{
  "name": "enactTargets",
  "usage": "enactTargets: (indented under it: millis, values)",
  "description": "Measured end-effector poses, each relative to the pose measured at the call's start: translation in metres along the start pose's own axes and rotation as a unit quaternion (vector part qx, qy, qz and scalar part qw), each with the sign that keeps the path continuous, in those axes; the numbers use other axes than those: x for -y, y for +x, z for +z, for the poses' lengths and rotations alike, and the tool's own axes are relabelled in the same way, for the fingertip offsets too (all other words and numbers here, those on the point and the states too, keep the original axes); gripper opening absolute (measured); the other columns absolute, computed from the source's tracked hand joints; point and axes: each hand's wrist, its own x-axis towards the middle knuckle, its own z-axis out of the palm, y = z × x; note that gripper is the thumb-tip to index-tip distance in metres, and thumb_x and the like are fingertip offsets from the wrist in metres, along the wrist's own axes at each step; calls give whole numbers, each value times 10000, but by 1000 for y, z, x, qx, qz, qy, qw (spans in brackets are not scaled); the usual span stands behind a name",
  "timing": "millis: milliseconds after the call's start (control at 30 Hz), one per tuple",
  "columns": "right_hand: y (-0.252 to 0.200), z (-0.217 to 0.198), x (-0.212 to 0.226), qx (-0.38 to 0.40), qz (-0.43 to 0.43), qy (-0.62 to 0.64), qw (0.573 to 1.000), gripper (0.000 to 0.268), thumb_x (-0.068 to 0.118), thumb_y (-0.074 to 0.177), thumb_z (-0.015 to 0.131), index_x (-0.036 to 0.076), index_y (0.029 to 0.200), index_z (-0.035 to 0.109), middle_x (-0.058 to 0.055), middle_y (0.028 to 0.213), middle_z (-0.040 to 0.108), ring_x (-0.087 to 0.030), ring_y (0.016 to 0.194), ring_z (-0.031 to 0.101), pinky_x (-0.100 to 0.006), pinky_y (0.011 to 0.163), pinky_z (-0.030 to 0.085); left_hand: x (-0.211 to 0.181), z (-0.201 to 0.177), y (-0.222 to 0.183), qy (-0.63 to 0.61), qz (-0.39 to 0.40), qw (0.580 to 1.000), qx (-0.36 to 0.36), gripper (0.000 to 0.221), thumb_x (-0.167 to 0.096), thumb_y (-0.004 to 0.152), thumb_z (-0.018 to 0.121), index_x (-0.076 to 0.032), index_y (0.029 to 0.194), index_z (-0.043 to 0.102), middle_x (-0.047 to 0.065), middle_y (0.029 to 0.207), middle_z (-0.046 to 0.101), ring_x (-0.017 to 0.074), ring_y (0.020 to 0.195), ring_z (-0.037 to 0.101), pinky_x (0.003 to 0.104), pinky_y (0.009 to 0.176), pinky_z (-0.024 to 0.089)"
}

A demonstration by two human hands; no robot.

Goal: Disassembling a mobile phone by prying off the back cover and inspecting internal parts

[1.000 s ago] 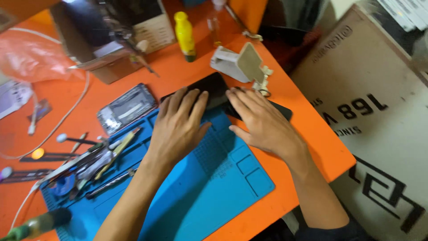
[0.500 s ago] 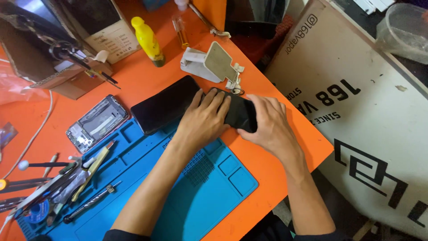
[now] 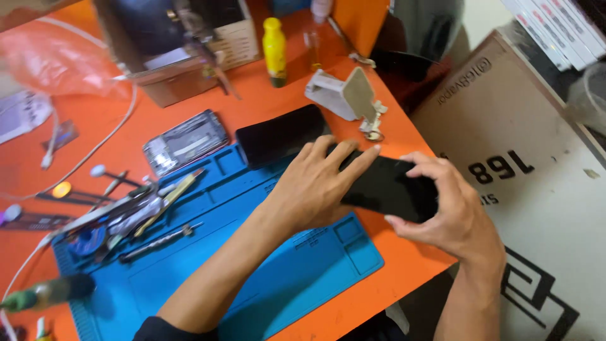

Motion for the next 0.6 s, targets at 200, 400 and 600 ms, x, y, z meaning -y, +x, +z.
enactTargets:
  millis: [200,400,600]
  values:
    - [48,37,57,100,-133,118,979,641,236,728,894,30,1236,562,-212,1361,620,-353,1224,640,-450,1092,482,-2,-58,-93,-184,-173,966,46,732,-336,752,795,-69,1364,496,190,1078,505,425,902,554,525,736,469]
    - [80,86,124,130,-192,205,951,492,288,887,784,27,1254,587,-224,1464,545,-371,1353,591,-451,1123,506,-20,-91,-179,-355,-419,833,74,875,-607,759,721,-122,1437,455,90,1267,571,285,1133,618,425,838,510]
    - [82,156,150,110,-51,347,930,616,279,869,802,40,1386,567,-182,1442,593,-355,1243,628,-385,847,596,-22,-48,-246,-673,-398,620,-61,763,-601,1017,361,-87,1580,370,131,970,478,199,620,471,301,380,424]
